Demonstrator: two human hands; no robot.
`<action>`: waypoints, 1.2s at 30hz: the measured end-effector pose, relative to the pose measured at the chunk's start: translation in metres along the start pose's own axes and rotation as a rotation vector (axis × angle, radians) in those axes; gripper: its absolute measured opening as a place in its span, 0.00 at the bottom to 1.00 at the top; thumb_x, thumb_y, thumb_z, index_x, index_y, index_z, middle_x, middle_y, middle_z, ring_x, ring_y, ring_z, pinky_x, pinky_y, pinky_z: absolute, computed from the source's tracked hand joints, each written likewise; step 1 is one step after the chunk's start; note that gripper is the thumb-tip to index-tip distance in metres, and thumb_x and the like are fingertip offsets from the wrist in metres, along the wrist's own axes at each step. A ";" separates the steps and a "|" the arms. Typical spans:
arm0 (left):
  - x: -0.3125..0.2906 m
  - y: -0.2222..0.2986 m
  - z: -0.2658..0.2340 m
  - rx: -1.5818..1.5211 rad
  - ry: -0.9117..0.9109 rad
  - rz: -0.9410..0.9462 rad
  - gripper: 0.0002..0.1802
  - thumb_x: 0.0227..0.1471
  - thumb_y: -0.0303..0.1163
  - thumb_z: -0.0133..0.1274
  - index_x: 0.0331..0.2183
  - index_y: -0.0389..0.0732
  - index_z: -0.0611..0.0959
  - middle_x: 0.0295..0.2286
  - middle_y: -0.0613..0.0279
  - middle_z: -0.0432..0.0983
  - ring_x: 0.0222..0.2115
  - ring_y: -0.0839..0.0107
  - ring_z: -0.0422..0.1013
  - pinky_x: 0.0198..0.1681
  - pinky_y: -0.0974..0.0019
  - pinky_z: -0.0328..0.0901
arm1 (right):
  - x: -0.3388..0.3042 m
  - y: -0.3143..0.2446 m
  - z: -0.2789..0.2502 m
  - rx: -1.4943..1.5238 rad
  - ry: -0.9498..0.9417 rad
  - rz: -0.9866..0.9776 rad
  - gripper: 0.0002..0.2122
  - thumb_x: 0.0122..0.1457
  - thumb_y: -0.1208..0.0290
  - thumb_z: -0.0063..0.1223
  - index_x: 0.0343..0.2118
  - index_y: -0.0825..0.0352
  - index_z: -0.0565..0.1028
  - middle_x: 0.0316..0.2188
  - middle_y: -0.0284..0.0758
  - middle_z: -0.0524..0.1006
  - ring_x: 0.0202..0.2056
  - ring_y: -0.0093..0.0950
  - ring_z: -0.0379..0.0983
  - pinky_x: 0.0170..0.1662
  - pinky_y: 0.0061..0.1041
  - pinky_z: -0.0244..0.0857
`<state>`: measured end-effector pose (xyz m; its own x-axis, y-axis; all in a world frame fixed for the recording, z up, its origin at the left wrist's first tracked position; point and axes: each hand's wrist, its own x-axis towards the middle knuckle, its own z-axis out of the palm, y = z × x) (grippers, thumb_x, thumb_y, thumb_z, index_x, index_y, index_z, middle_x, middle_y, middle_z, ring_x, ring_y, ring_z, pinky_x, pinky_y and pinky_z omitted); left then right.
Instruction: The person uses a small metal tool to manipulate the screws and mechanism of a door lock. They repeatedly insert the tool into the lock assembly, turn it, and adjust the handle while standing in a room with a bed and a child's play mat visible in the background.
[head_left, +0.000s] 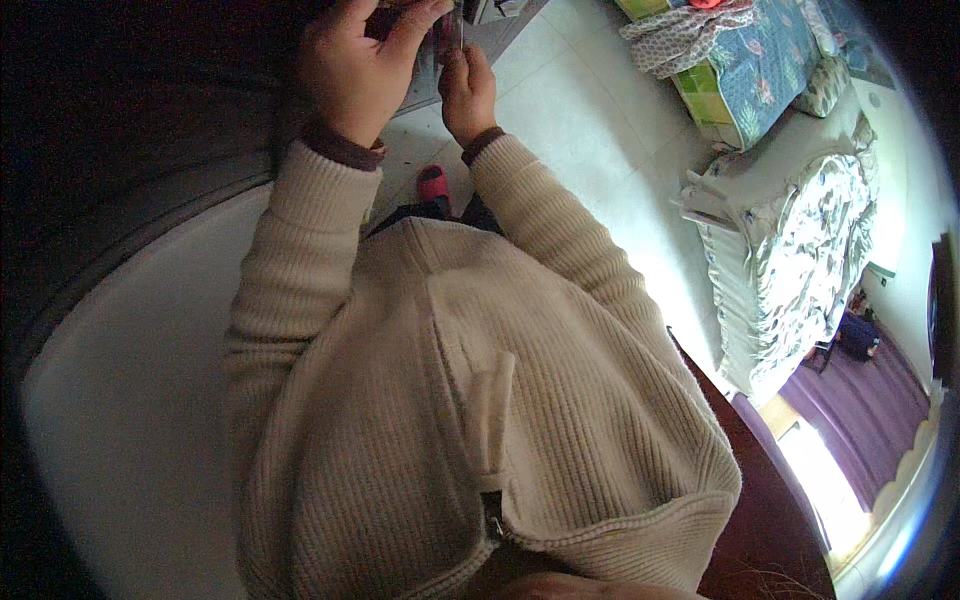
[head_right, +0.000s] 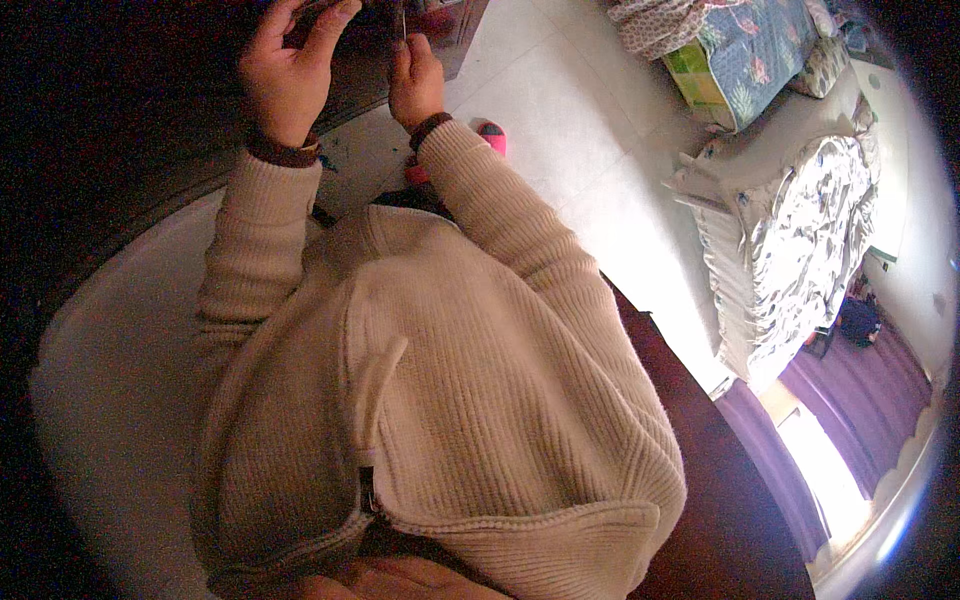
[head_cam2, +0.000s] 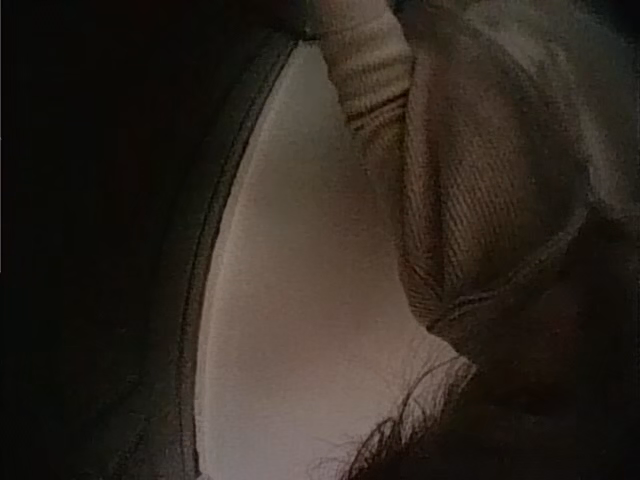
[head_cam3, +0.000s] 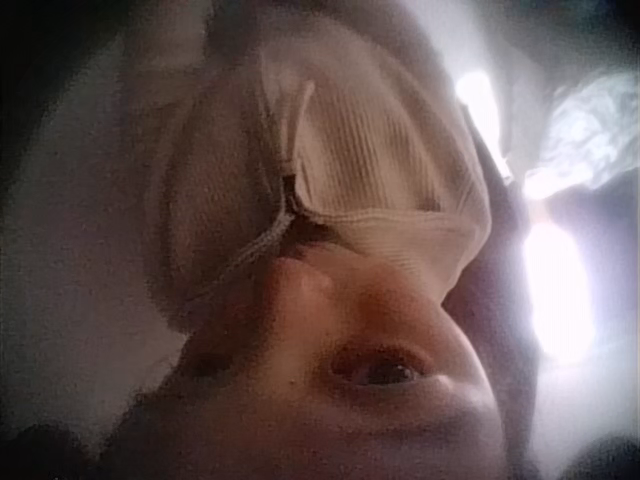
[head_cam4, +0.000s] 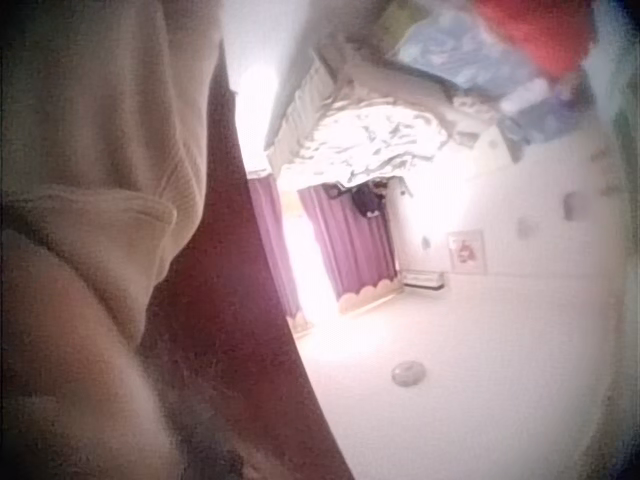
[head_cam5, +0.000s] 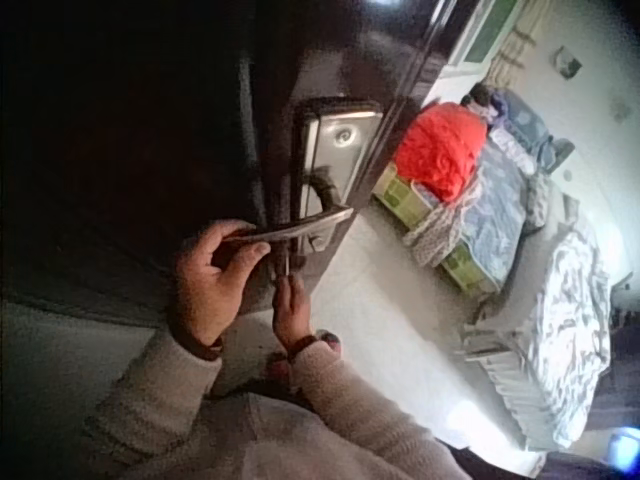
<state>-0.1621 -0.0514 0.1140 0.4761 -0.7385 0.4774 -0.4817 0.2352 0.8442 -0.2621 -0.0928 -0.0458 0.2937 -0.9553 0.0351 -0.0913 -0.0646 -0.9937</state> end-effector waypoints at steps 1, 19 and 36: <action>0.000 0.003 0.000 -0.033 -0.003 -0.031 0.13 0.48 0.33 0.58 0.33 0.34 0.78 0.26 0.57 0.77 0.27 0.70 0.73 0.30 0.69 0.67 | 0.005 0.009 0.003 0.049 0.028 -0.016 0.11 0.60 0.66 0.39 0.28 0.70 0.66 0.18 0.42 0.69 0.21 0.35 0.67 0.26 0.35 0.58; -0.006 -0.011 -0.004 0.151 -0.020 0.028 0.11 0.49 0.39 0.56 0.32 0.41 0.80 0.28 0.66 0.78 0.31 0.72 0.72 0.40 0.68 0.65 | -0.015 0.018 -0.035 0.102 -0.152 0.177 0.11 0.60 0.66 0.39 0.28 0.67 0.68 0.16 0.28 0.65 0.17 0.17 0.60 0.19 0.19 0.53; -0.109 -0.052 -0.018 -0.150 -0.449 -0.644 0.11 0.47 0.32 0.56 0.32 0.34 0.80 0.27 0.62 0.77 0.29 0.76 0.71 0.34 0.72 0.66 | -0.095 -0.044 -0.079 -0.028 -0.625 0.218 0.10 0.62 0.67 0.38 0.30 0.68 0.68 0.20 0.35 0.72 0.25 0.28 0.69 0.30 0.27 0.63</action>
<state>-0.1761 0.0283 0.0221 0.2698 -0.9347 -0.2315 -0.0936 -0.2647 0.9598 -0.3612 -0.0222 0.0027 0.7617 -0.6004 -0.2435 -0.2333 0.0964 -0.9676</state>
